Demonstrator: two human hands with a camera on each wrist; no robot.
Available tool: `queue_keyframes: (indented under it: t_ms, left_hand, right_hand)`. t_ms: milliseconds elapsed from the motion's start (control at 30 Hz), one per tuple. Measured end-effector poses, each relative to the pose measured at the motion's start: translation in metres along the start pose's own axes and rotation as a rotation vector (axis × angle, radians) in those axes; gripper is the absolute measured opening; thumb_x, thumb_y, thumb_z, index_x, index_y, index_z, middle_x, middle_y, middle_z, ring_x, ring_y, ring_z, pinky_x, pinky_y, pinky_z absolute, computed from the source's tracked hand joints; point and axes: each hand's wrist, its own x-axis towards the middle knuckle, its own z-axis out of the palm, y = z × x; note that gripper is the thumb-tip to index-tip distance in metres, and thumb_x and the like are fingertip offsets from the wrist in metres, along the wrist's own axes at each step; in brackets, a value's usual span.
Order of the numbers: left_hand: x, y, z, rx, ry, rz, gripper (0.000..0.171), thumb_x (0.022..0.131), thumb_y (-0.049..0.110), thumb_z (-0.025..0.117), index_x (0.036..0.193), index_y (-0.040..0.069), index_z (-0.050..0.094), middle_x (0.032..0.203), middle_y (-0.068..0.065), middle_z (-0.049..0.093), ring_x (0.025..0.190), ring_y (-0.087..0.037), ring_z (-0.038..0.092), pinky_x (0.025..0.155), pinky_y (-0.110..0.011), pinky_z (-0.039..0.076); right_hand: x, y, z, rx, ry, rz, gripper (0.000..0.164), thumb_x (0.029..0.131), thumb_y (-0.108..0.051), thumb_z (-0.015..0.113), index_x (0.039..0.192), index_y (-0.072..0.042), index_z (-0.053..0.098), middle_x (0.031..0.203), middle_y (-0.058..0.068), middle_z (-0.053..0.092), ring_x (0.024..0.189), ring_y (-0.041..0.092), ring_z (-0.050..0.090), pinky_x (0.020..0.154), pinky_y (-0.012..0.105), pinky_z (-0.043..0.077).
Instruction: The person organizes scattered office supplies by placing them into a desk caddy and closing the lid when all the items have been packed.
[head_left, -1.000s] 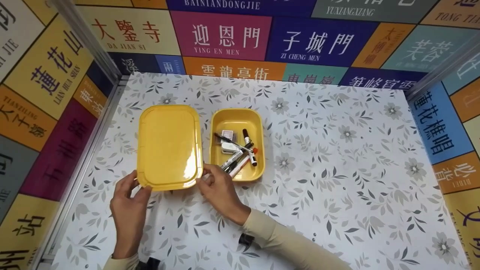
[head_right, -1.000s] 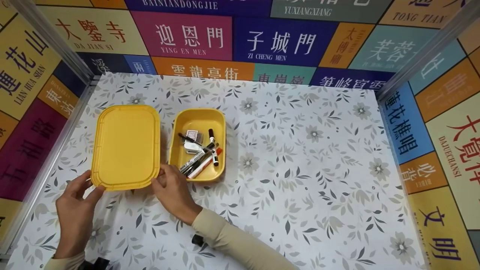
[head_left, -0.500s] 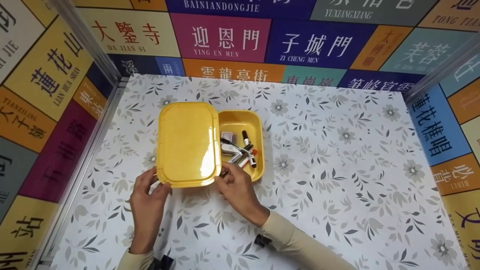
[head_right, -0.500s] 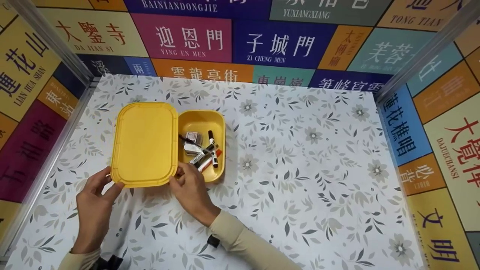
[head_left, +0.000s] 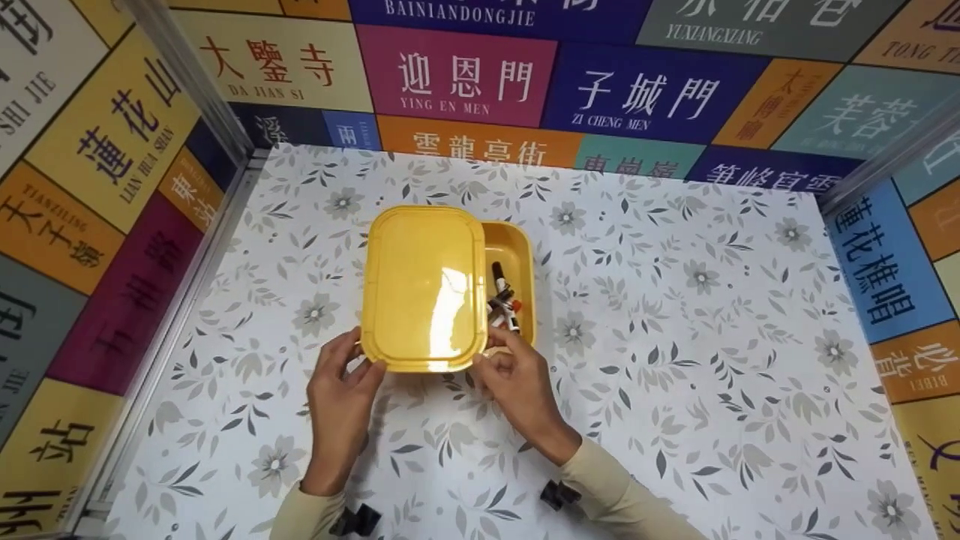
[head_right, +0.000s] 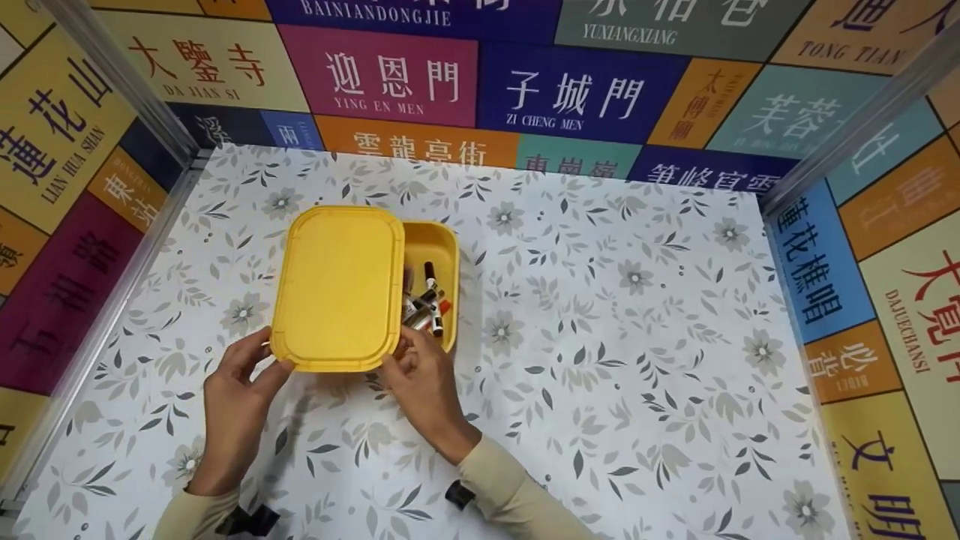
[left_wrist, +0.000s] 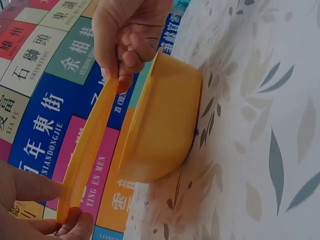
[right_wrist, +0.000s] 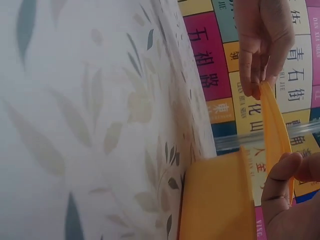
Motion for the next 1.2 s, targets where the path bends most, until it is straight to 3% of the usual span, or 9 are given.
queue_keyframes:
  t_ms: [133, 267, 367, 500, 600, 833, 1067, 1200]
  left_hand:
    - [-0.001, 0.000, 0.011, 0.024, -0.027, 0.004, 0.058, 0.095, -0.013, 0.074, 0.151, -0.011, 0.059, 0.145, -0.019, 0.058, 0.131, -0.032, 0.063, 0.109, -0.028, 0.059]
    - [-0.001, -0.002, 0.021, 0.026, -0.045, 0.022, 0.058, 0.093, -0.014, 0.075, 0.149, -0.012, 0.060, 0.143, -0.021, 0.058, 0.130, -0.035, 0.064, 0.109, -0.033, 0.060]
    - [-0.002, -0.002, 0.028, 0.015, -0.057, 0.040, 0.058, 0.093, -0.014, 0.075, 0.149, -0.012, 0.060, 0.141, -0.022, 0.059, 0.128, -0.036, 0.066, 0.108, -0.034, 0.060]
    - [-0.004, -0.003, 0.036, -0.002, -0.071, 0.048, 0.058, 0.092, -0.014, 0.076, 0.148, -0.012, 0.060, 0.142, -0.022, 0.059, 0.128, -0.035, 0.066, 0.107, -0.034, 0.061]
    - [-0.004, -0.003, 0.043, -0.009, -0.083, 0.049, 0.059, 0.092, -0.014, 0.076, 0.149, -0.012, 0.060, 0.142, -0.022, 0.059, 0.128, -0.035, 0.066, 0.108, -0.036, 0.061]
    - [-0.005, -0.002, 0.060, -0.018, -0.092, 0.067, 0.056, 0.092, -0.013, 0.077, 0.146, -0.012, 0.062, 0.139, -0.022, 0.061, 0.124, -0.035, 0.067, 0.106, -0.039, 0.062]
    - [-0.006, -0.001, 0.069, -0.072, -0.118, 0.073, 0.059, 0.093, -0.013, 0.076, 0.149, -0.013, 0.059, 0.141, -0.023, 0.058, 0.125, -0.036, 0.066, 0.107, -0.038, 0.062]
    - [-0.006, 0.000, 0.072, -0.074, -0.129, 0.060, 0.060, 0.093, -0.012, 0.076, 0.150, -0.011, 0.059, 0.140, -0.021, 0.058, 0.125, -0.034, 0.067, 0.106, -0.037, 0.062]
  right_hand:
    - [-0.008, 0.005, -0.010, 0.017, 0.042, 0.010, 0.044, 0.104, -0.004, 0.074, 0.146, -0.002, 0.065, 0.076, 0.024, 0.069, 0.058, 0.029, 0.064, 0.050, 0.022, 0.051]
    - [-0.015, 0.008, -0.017, 0.060, 0.075, 0.029, 0.043, 0.103, -0.004, 0.075, 0.145, -0.002, 0.066, 0.080, 0.025, 0.070, 0.061, 0.038, 0.066, 0.051, 0.025, 0.055]
    - [-0.018, 0.008, -0.023, 0.090, 0.092, 0.037, 0.042, 0.103, -0.004, 0.076, 0.144, -0.003, 0.066, 0.085, 0.021, 0.070, 0.063, 0.035, 0.066, 0.052, 0.026, 0.055]
    - [-0.020, 0.009, -0.031, 0.094, 0.113, 0.031, 0.041, 0.104, -0.004, 0.075, 0.144, -0.007, 0.068, 0.099, 0.015, 0.071, 0.062, 0.022, 0.064, 0.051, 0.026, 0.053]
    - [-0.022, 0.009, -0.038, 0.084, 0.133, 0.018, 0.040, 0.104, -0.004, 0.074, 0.144, -0.008, 0.069, 0.105, 0.016, 0.072, 0.060, 0.023, 0.063, 0.050, 0.028, 0.053]
    - [-0.024, 0.012, -0.051, 0.076, 0.174, 0.014, 0.042, 0.105, -0.008, 0.075, 0.147, -0.010, 0.068, 0.091, 0.027, 0.070, 0.061, 0.038, 0.060, 0.049, 0.026, 0.048]
    - [-0.025, 0.014, -0.059, 0.113, 0.205, 0.000, 0.040, 0.104, -0.004, 0.075, 0.143, -0.006, 0.069, 0.093, 0.028, 0.069, 0.063, 0.038, 0.061, 0.052, 0.033, 0.054]
    - [-0.026, 0.015, -0.060, 0.168, 0.218, -0.023, 0.041, 0.103, 0.001, 0.074, 0.144, 0.000, 0.067, 0.104, 0.028, 0.071, 0.066, 0.033, 0.065, 0.053, 0.031, 0.057]
